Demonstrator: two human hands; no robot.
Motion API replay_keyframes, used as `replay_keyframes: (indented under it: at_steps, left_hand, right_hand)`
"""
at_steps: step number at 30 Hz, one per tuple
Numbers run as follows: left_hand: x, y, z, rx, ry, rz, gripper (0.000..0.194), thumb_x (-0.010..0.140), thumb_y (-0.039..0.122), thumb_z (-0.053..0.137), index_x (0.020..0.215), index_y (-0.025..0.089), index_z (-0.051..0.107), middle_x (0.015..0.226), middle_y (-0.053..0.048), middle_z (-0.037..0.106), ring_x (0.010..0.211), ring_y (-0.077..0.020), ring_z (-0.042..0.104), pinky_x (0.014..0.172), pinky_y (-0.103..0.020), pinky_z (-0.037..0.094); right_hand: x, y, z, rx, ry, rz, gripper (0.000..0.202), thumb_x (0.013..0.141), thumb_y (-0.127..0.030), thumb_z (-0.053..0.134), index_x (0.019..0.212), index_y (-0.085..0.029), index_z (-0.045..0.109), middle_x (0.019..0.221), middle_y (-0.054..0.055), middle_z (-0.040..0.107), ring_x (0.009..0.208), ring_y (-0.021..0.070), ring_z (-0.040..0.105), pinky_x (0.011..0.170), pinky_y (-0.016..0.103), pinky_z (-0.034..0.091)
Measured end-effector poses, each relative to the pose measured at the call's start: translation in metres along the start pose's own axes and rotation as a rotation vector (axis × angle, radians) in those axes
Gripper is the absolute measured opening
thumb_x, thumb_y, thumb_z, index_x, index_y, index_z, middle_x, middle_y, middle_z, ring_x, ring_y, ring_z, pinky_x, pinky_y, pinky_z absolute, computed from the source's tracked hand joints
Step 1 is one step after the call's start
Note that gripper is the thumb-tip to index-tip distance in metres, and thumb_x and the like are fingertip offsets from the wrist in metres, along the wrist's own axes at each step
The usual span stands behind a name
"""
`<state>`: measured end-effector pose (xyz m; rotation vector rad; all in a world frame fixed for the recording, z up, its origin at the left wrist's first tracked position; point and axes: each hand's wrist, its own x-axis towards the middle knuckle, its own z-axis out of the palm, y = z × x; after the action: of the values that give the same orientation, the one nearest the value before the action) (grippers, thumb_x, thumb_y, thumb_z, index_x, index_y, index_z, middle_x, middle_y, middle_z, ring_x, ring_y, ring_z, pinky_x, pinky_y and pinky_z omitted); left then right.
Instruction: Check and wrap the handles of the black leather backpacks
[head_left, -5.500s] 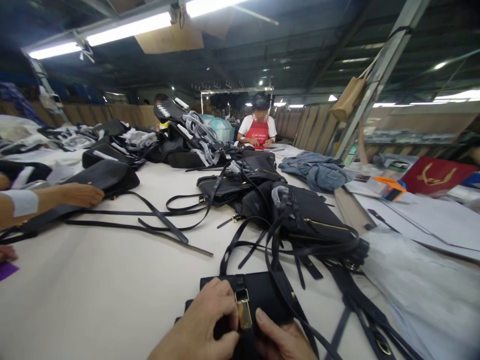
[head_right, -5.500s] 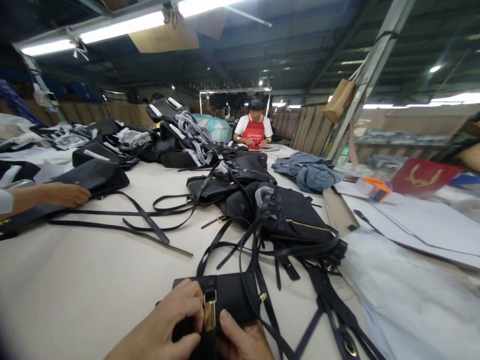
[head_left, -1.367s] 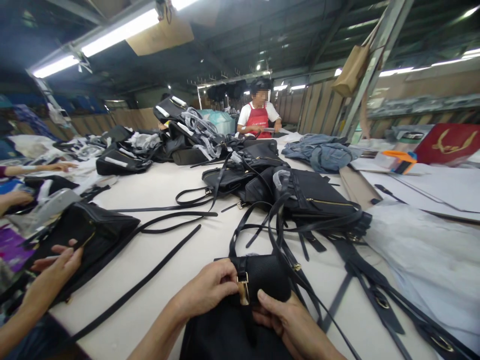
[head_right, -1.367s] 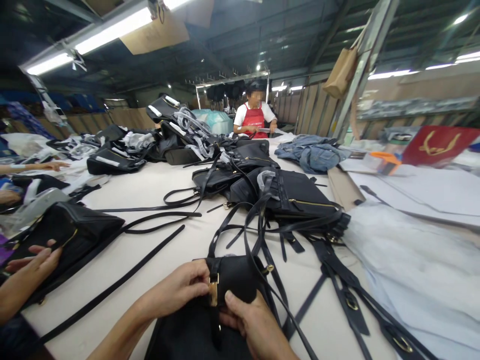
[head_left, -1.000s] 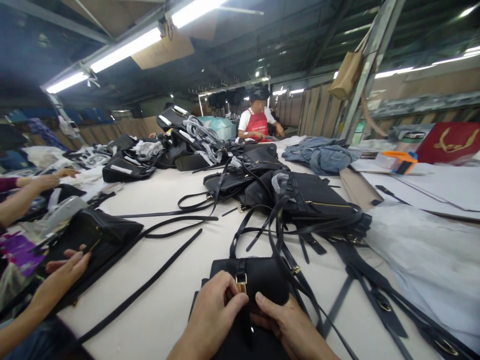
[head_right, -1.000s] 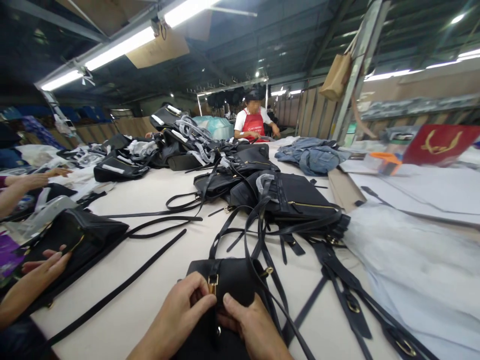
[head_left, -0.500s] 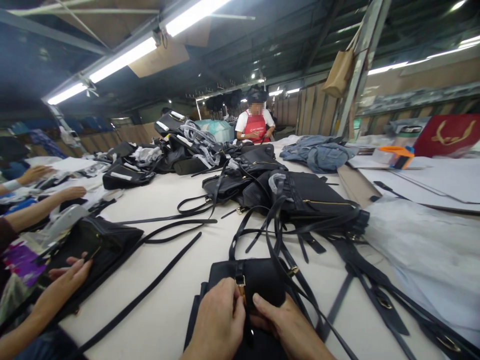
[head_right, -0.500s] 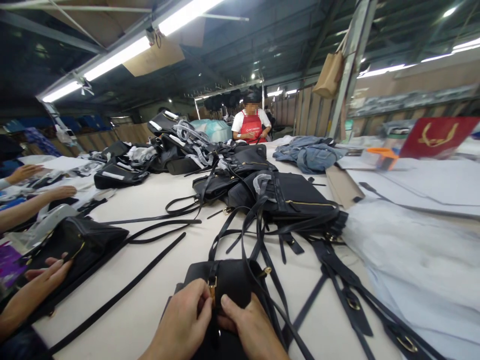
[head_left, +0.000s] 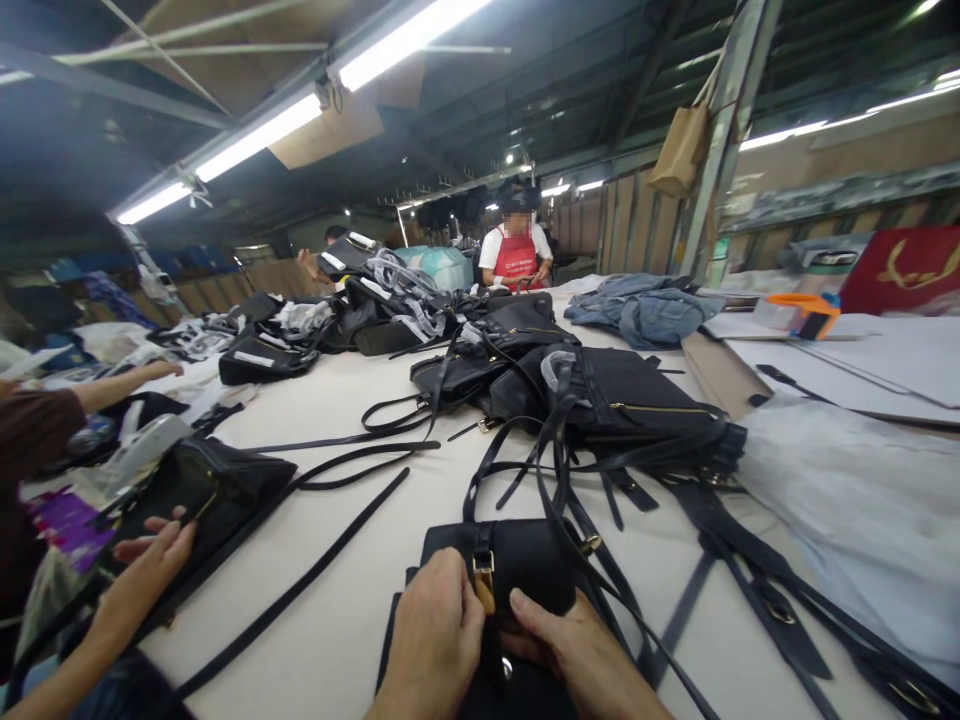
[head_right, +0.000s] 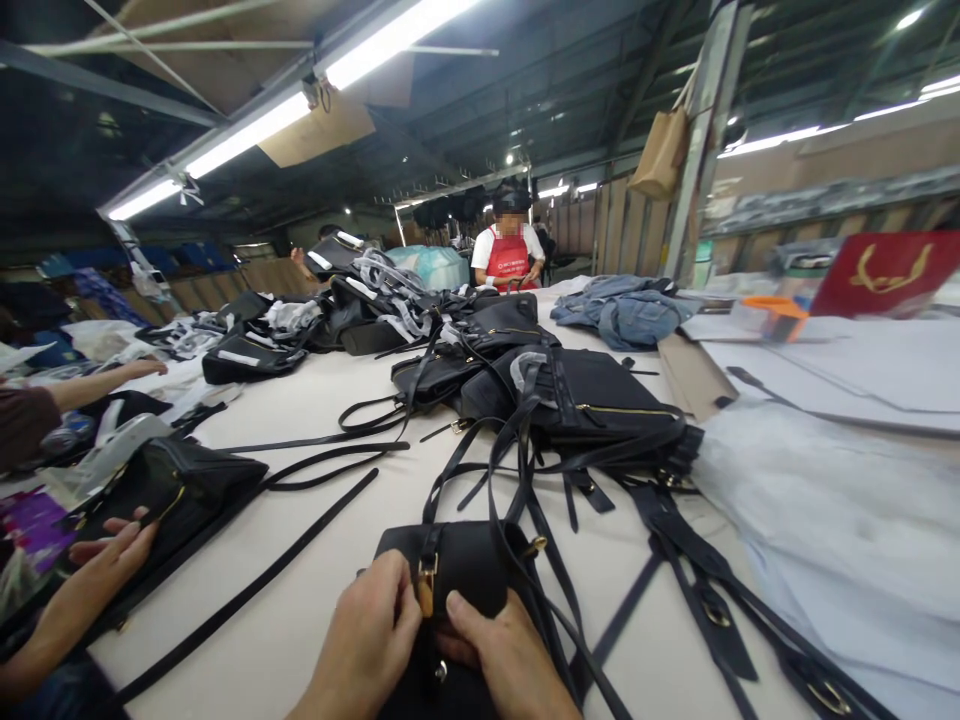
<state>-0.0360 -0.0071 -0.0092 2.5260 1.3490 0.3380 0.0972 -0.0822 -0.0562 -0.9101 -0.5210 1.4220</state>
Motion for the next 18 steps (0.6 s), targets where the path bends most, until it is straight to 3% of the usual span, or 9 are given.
replay_keyframes:
  at_steps: [6,8,10,12,14,16,18]
  left_hand:
    - [0.009,-0.045,-0.021,0.350,0.169,-0.205,0.027,0.094,0.022,0.030,0.072,0.023,0.048,0.067,-0.003,0.058,0.067,-0.0210,0.062,0.058,-0.028,0.037]
    - [0.008,-0.066,-0.025,0.415,0.235,-0.210,0.031,0.091,0.012,0.029,0.089,0.020,0.059,0.087,-0.008,0.066,0.079,-0.0216,0.065,0.061,-0.029,0.042]
    - [0.006,-0.087,-0.028,0.440,0.341,-0.160,0.045,0.085,0.002,0.031,0.119,0.018,0.056,0.124,-0.015,0.059,0.103,-0.0242,0.063,0.073,-0.031,0.047]
    - [0.001,-0.106,-0.032,0.432,0.392,-0.116,0.042,0.087,0.010,0.039,0.123,0.018,0.057,0.138,-0.017,0.051,0.121,-0.0309,0.054,0.084,-0.039,0.050]
    - [-0.006,-0.121,-0.038,0.356,0.380,-0.087,0.027,0.089,0.024,0.044,0.103,0.020,0.067,0.126,-0.015,0.062,0.123,-0.0345,0.052,0.091,-0.047,0.050]
    - [-0.015,-0.132,-0.045,0.221,0.406,-0.043,0.030,0.086,0.020,0.041,0.095,0.022,0.069,0.122,-0.012,0.066,0.125,-0.0316,0.052,0.100,-0.049,0.046]
    - [-0.025,-0.137,-0.049,0.042,0.440,-0.031,0.042,0.079,0.015,0.039,0.109,0.022,0.067,0.129,-0.010,0.062,0.125,-0.0275,0.053,0.105,-0.047,0.044]
  right_hand:
    - [-0.004,-0.004,0.004,0.081,0.101,0.050,0.074,0.064,-0.050,0.081,0.125,-0.017,0.056,0.104,0.012,0.075,0.095,0.0293,0.071,0.092,0.046,0.051]
    - [-0.006,-0.008,0.008,0.116,0.103,0.057,0.073,0.063,-0.048,0.083,0.123,-0.017,0.058,0.099,0.012,0.076,0.092,0.0290,0.072,0.093,0.047,0.050]
    - [-0.008,-0.013,0.011,0.138,0.117,0.068,0.068,0.061,-0.045,0.085,0.118,-0.017,0.060,0.095,0.011,0.077,0.090,0.0287,0.072,0.093,0.047,0.050]
    - [-0.010,-0.017,0.012,0.159,0.130,0.084,0.057,0.060,-0.042,0.086,0.106,-0.017,0.064,0.091,0.010,0.077,0.089,0.0288,0.073,0.093,0.047,0.050]
    - [-0.010,-0.021,0.011,0.187,0.122,0.100,0.042,0.061,-0.039,0.087,0.090,-0.016,0.066,0.089,0.009,0.078,0.088,0.0290,0.073,0.092,0.046,0.051]
    - [-0.010,-0.025,0.010,0.221,0.097,0.112,0.035,0.063,-0.036,0.087,0.080,-0.016,0.064,0.087,0.009,0.078,0.088,0.0293,0.073,0.090,0.045,0.052]
    - [-0.010,-0.028,0.009,0.246,0.064,0.119,0.033,0.064,-0.035,0.086,0.081,-0.015,0.065,0.086,0.010,0.078,0.089,0.0297,0.073,0.088,0.045,0.053]
